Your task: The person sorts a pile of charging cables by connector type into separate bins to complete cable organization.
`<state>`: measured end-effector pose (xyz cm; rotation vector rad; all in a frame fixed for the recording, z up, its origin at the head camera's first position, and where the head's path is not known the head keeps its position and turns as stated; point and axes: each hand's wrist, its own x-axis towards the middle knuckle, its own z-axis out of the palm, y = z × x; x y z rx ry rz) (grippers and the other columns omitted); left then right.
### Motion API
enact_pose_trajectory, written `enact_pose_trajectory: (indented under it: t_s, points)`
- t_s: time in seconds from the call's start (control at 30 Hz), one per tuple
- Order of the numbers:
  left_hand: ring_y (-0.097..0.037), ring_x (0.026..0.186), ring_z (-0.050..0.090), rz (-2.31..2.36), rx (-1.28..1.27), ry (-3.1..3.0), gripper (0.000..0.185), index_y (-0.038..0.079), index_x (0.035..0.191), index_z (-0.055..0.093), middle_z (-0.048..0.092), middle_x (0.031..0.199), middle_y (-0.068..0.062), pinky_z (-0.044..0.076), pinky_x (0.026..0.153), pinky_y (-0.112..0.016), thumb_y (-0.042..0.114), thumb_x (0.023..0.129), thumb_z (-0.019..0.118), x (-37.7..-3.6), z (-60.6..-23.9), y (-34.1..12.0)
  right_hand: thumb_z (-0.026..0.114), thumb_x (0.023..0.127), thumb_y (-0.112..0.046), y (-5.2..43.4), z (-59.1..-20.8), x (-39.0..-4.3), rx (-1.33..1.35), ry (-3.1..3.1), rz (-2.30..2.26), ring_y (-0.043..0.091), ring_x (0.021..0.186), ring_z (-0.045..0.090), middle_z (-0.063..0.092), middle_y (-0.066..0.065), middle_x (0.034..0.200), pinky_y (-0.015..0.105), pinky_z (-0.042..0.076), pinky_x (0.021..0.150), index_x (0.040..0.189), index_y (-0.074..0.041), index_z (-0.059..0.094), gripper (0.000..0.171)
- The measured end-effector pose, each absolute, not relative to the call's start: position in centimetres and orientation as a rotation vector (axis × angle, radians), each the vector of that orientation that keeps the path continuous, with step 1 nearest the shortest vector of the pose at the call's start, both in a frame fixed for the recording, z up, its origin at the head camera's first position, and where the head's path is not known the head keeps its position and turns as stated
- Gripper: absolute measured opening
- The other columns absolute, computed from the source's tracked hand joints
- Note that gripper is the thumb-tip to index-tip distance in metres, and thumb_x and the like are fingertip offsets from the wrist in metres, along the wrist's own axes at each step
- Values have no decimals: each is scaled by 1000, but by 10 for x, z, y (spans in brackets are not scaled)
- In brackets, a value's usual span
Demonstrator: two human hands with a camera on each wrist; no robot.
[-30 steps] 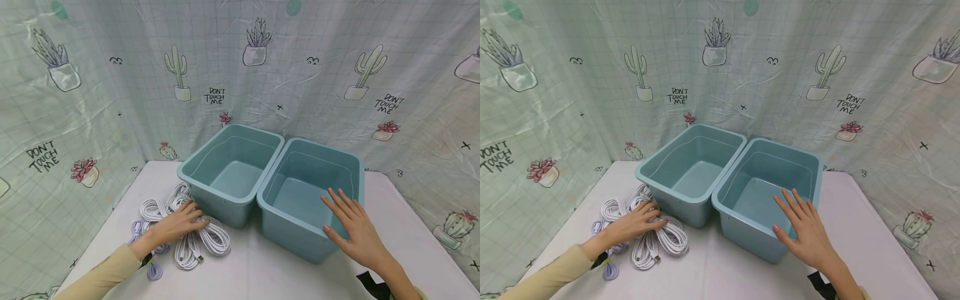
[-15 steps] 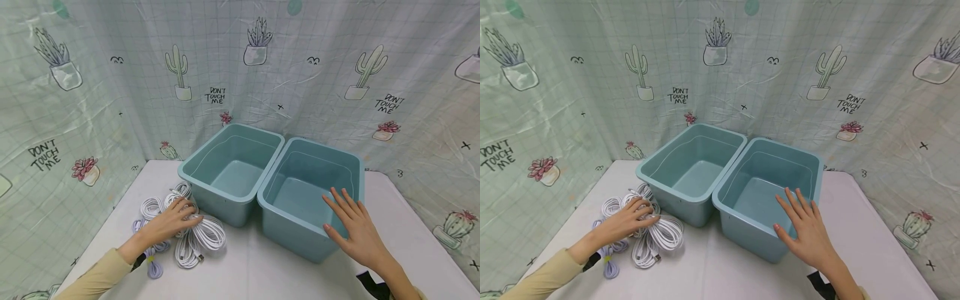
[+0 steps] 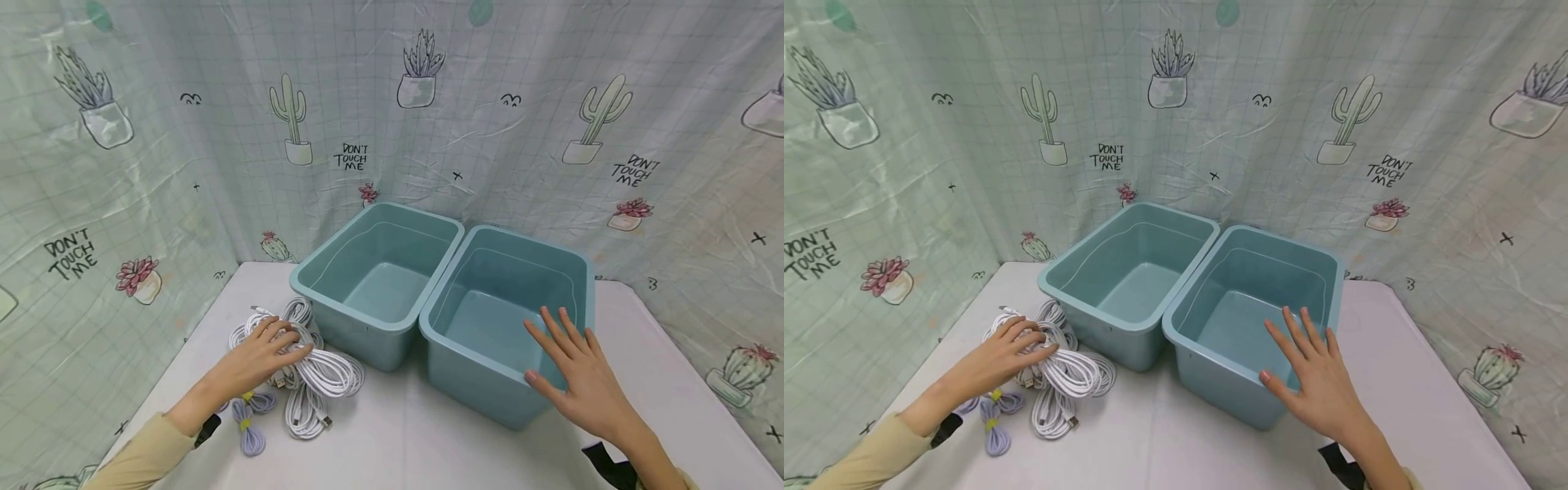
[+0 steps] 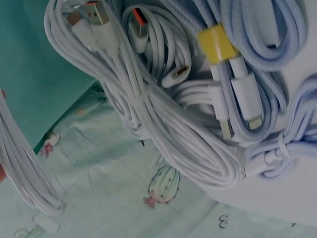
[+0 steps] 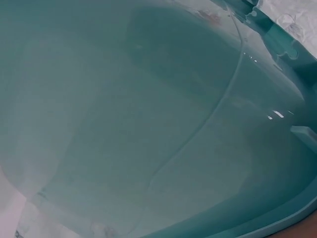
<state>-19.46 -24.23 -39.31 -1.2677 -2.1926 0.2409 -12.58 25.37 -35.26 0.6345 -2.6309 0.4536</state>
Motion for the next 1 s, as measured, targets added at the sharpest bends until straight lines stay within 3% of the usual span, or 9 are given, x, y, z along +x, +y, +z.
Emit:
enact_pose_trajectory:
  t_s: [0.23,0.4,0.67,1.0]
  points:
    - [-28,97,50,222,-1229,-2183,73,18,114,55,55,101,-6,36,91,-45,0,48,79,-192,-380,-253,63,80,-33,254,-353,-126,636,-2628,445,25,140,2,9,-1,151,63,5,103,141,-23,26,72]
    - [-29,95,49,201,-1226,-2156,78,16,114,54,55,100,-7,35,90,-45,-8,43,76,-191,-371,-258,63,79,-33,253,-353,-126,634,-2619,447,24,140,3,10,-1,151,64,6,102,141,-24,26,72]
    - [-30,95,48,240,-1205,-2140,85,16,114,53,54,99,-9,35,91,-47,3,36,84,-190,-356,-259,63,79,-32,252,-354,-127,625,-2624,469,19,140,0,11,-1,151,63,5,103,141,-24,27,72]
    - [-31,93,48,198,-1212,-2081,68,17,114,56,55,97,-9,36,91,-48,-16,54,58,-195,-329,-255,64,79,-32,251,-353,-127,626,-2610,460,18,140,0,11,-1,151,62,4,104,141,-24,27,72]
